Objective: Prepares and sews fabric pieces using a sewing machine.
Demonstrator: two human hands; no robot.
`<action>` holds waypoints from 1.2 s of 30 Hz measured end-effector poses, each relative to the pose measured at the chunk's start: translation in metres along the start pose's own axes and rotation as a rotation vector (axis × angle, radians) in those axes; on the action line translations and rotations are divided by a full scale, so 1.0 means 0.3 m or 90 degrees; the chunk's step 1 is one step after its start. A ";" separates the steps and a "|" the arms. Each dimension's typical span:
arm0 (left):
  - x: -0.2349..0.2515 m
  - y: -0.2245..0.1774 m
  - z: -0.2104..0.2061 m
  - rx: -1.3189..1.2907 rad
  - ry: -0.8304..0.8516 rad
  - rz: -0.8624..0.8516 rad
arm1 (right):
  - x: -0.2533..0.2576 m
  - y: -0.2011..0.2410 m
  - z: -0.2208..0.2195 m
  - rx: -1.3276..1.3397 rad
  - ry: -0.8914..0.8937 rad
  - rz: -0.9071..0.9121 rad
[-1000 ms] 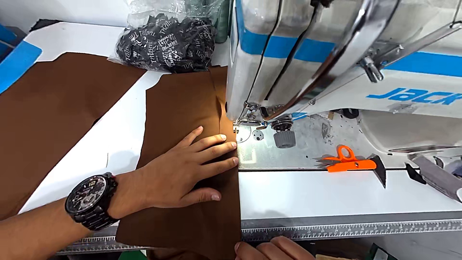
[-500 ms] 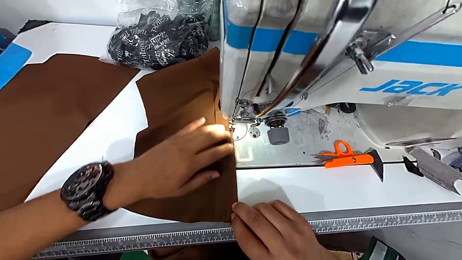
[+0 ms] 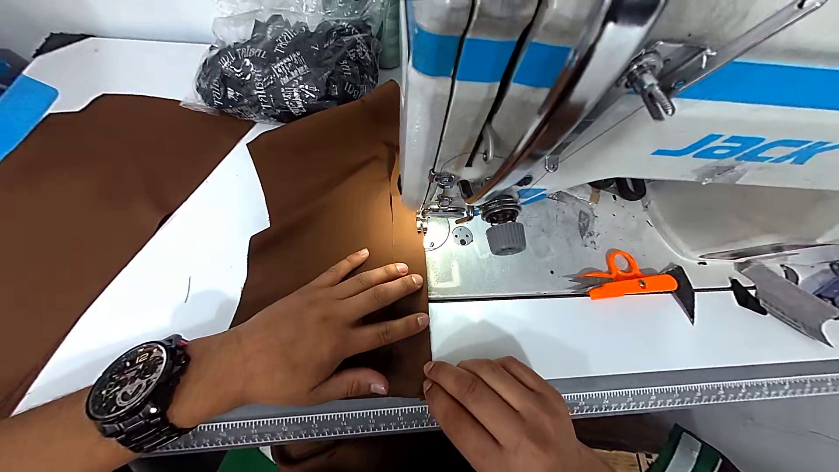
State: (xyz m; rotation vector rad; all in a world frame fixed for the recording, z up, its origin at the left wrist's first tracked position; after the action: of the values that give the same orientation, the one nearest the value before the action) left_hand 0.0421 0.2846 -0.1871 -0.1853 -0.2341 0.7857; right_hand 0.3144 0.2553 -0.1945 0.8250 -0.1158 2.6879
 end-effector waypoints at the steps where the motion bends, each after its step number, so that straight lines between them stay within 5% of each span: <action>1: 0.000 0.001 0.000 -0.003 -0.001 -0.003 | -0.001 0.003 0.004 0.009 0.014 -0.008; 13: 0.017 0.049 0.008 -0.018 -0.010 -0.040 | -0.013 -0.061 0.062 0.096 0.174 -0.001; 26: 0.136 0.207 0.063 -0.021 -0.033 -0.023 | 0.085 -0.221 0.008 -0.043 0.182 0.073; 36: 0.211 0.378 0.049 -0.051 -0.041 -0.048 | 0.151 -0.351 -0.038 0.031 0.196 0.033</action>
State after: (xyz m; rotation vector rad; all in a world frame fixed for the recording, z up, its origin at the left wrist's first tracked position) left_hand 0.0046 0.4099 -0.1928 -0.2258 -0.3312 0.7082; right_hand 0.3079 0.3694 -0.1806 0.4178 0.0006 2.8384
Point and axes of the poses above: each hand's wrist, its own x-axis towards the middle knuckle, its own z-axis out of the back of the hand, y = z × x, the point moved 1 cm from there along x, towards the middle knuckle, and after that the axes turned 10 degrees about z, right-handed, at the moved point
